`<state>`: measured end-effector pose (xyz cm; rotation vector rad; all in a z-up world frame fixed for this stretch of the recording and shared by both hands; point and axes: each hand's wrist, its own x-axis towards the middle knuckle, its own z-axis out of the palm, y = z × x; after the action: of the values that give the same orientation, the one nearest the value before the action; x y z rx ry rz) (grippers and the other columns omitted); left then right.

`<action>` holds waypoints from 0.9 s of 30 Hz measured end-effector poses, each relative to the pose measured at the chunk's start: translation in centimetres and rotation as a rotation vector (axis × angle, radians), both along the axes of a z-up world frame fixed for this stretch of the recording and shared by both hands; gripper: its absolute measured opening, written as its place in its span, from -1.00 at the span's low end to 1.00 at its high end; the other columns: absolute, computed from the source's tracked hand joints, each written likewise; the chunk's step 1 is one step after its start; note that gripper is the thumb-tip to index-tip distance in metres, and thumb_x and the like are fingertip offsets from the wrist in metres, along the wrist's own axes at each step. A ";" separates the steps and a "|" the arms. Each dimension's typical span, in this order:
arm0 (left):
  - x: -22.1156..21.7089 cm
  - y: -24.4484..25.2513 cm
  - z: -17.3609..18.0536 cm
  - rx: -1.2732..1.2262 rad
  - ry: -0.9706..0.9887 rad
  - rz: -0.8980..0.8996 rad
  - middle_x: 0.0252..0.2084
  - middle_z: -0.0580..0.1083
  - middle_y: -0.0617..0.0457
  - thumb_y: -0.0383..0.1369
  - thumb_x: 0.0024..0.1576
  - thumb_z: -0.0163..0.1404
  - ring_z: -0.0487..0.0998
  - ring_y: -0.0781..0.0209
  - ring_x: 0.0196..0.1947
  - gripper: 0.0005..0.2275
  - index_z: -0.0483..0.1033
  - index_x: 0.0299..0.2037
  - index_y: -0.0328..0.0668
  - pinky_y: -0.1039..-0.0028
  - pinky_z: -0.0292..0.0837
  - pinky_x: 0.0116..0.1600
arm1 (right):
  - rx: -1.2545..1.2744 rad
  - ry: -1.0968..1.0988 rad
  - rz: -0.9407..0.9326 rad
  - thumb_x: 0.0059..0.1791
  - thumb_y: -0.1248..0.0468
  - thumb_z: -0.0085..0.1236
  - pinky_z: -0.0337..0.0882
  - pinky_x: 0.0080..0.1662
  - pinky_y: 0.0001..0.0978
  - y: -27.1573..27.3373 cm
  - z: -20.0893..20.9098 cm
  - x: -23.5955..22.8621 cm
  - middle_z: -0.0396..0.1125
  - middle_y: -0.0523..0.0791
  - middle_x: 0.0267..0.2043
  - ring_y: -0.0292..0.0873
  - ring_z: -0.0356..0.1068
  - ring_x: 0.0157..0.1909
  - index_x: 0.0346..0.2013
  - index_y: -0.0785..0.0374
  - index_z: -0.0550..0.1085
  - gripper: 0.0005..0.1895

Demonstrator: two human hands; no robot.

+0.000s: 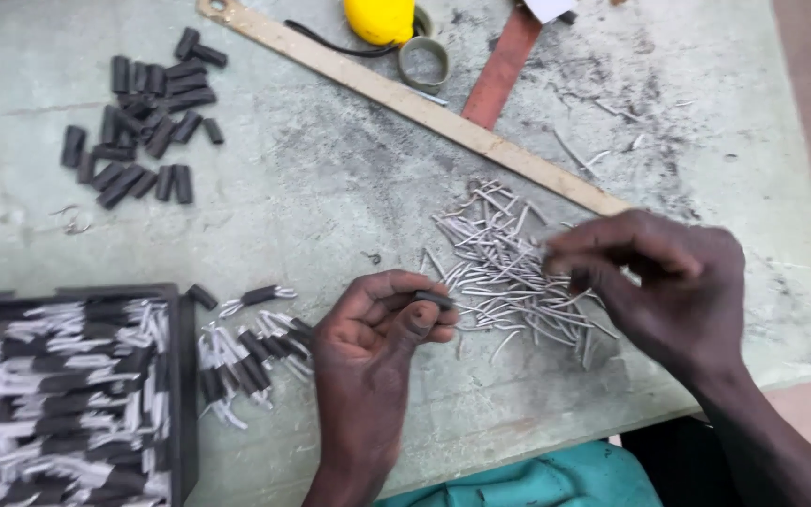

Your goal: Manually inserting metal pins into small rubber tubes on a workbench.

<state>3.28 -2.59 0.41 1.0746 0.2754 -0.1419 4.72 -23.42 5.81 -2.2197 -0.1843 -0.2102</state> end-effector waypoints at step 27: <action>-1.5 -1.0 -0.5 0.050 -0.002 -0.046 -0.34 0.65 -0.21 -0.47 0.07 0.20 0.68 0.12 -0.40 -0.86 0.57 -0.26 -0.42 0.44 0.71 -0.28 | -0.175 -0.219 0.271 -0.06 0.24 0.29 0.54 -0.26 -0.59 2.2 -2.3 -2.3 0.58 -0.24 -0.20 -0.28 0.65 -0.23 -0.20 0.20 0.60 -0.83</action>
<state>1.76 -3.59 -0.11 1.1315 0.2532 -0.1760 2.43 -21.21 3.47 -2.3119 -0.6404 -0.2972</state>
